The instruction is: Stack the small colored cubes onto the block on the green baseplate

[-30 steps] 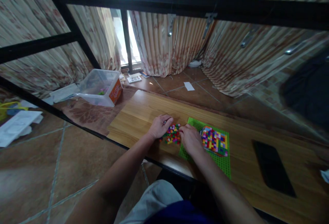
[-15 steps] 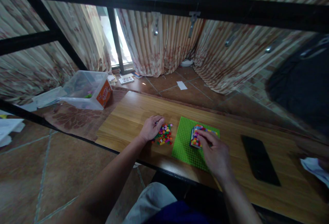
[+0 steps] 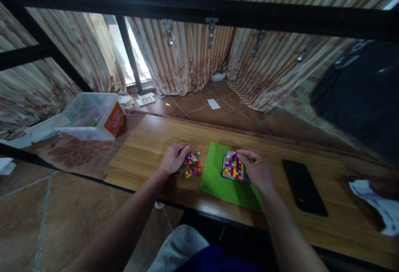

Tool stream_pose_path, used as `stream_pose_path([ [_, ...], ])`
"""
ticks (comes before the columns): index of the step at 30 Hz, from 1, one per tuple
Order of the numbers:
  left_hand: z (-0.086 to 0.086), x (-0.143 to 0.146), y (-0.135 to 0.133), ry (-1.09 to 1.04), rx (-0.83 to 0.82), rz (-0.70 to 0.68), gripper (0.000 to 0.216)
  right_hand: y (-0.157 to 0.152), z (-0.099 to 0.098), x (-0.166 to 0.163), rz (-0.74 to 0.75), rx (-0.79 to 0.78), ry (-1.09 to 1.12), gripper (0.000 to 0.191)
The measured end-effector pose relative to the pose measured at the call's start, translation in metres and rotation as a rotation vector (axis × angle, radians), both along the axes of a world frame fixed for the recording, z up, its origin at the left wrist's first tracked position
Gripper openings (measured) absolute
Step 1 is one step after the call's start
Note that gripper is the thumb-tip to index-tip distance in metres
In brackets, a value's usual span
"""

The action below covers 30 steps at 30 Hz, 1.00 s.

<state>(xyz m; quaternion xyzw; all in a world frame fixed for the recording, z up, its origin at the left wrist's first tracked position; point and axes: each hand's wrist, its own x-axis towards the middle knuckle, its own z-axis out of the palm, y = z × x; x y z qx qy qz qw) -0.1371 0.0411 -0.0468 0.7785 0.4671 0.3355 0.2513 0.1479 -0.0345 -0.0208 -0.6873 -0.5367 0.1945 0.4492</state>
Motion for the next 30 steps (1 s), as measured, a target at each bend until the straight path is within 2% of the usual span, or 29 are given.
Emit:
stream_pose_path([
  [9, -0.0007, -0.0002, 0.0009, 0.016, -0.01, 0.008, 0.033, 0.0051, -0.007, 0.003, 0.002, -0.164, 0.271, 0.033],
  [14, -0.0009, -0.0003, 0.0008, 0.009, -0.013, 0.002, 0.032, 0.0052, -0.004, 0.003, -0.02, -0.212, 0.252, 0.036],
  [22, -0.0016, 0.0, 0.0, 0.02, 0.002, -0.003, 0.03, 0.0059, -0.0024, 0.0045, 0.016, -0.195, 0.216, 0.036],
  [30, 0.0005, 0.0013, -0.0012, 0.007, -0.001, -0.003, 0.029, 0.006, 0.0002, 0.0045, 0.039, -0.207, 0.3, 0.039],
])
